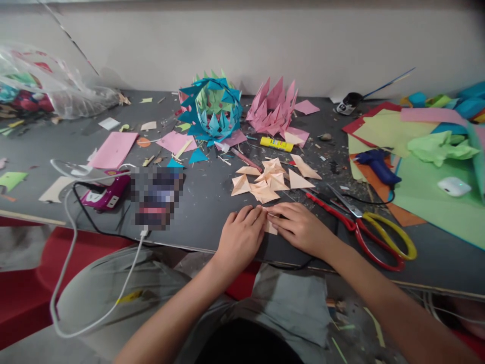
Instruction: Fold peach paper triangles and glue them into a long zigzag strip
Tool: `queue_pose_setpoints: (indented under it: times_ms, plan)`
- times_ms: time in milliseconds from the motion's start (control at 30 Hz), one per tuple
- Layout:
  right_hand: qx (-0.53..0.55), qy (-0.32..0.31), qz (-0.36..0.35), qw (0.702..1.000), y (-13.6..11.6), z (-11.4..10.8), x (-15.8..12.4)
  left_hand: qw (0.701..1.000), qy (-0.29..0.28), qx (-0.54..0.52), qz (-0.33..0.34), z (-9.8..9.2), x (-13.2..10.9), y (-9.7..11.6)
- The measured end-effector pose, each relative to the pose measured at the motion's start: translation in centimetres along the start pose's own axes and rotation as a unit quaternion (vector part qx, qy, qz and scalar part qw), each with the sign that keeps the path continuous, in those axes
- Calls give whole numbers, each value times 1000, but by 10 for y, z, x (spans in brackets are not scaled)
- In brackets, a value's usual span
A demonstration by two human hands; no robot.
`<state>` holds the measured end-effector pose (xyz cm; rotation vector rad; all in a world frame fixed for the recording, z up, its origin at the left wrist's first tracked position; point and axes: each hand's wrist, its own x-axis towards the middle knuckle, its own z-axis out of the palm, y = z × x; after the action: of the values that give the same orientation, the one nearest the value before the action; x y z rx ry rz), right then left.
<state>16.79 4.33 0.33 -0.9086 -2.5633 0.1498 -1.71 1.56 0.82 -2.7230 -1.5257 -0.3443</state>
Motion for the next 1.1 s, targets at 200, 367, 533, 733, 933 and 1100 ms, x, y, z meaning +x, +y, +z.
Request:
queue_pose_setpoints:
  times_ms: [200,367,533,733,933,1100]
  plan:
    - [-36,-16,50,998,-4,-7,-5,1000,-29,12,-1,-6,3,3]
    - [-56,-1,91,994,2,-13,-16,999,-30,19,4,-8,2,3]
    - [-28,14,124,992,4,-12,-22,999,-37,35,3,-8,4,6]
    - [-53,-4,120,991,2,-9,-18,999,-36,21,17,-5,6,6]
    - [-36,14,153,987,4,-5,-20,999,-23,-30,13,-3,-2,-1]
    - [-30,49,138,989,4,-5,-19,997,-28,-75,-8,-5,-4,-5]
